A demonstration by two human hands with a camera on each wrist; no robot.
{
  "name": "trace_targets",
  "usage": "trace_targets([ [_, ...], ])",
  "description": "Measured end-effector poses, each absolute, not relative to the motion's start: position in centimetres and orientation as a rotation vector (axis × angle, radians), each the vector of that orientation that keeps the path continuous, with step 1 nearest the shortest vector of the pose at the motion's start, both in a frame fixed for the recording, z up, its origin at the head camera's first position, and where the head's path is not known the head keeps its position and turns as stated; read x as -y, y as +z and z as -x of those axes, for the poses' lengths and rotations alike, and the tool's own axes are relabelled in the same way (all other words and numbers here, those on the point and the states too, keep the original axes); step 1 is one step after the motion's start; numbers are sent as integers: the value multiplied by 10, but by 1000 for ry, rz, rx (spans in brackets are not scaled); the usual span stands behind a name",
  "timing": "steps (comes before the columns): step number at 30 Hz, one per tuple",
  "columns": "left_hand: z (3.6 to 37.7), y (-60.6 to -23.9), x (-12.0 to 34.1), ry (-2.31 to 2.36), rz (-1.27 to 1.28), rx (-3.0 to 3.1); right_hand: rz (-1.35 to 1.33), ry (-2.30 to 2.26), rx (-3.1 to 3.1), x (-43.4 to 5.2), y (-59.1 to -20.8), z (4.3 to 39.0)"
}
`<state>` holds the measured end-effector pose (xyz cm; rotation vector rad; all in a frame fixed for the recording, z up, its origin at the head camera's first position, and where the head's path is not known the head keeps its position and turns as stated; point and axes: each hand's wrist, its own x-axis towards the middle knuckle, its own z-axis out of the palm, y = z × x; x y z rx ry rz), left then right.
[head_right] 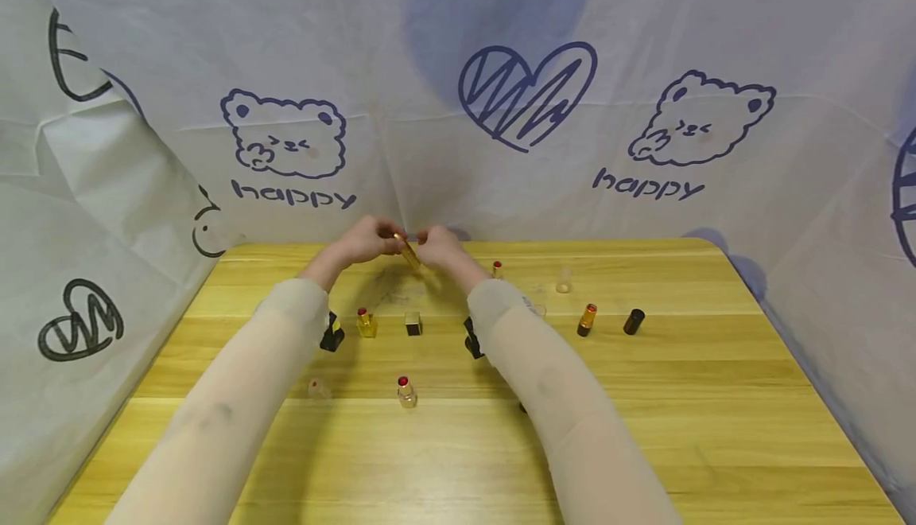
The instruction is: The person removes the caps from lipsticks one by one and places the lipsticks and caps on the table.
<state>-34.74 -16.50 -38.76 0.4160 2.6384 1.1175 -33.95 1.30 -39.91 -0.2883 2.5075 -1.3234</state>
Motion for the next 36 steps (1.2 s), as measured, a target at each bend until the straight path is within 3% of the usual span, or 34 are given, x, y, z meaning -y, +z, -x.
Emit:
trace_targets([
  [12, 340, -371, 163, 1426, -353, -2500, 362, -1358, -2499, -20, -391, 332],
  [36, 339, -364, 158, 1448, -327, -2514, 436, -1322, -2543, -27, -382, 330],
])
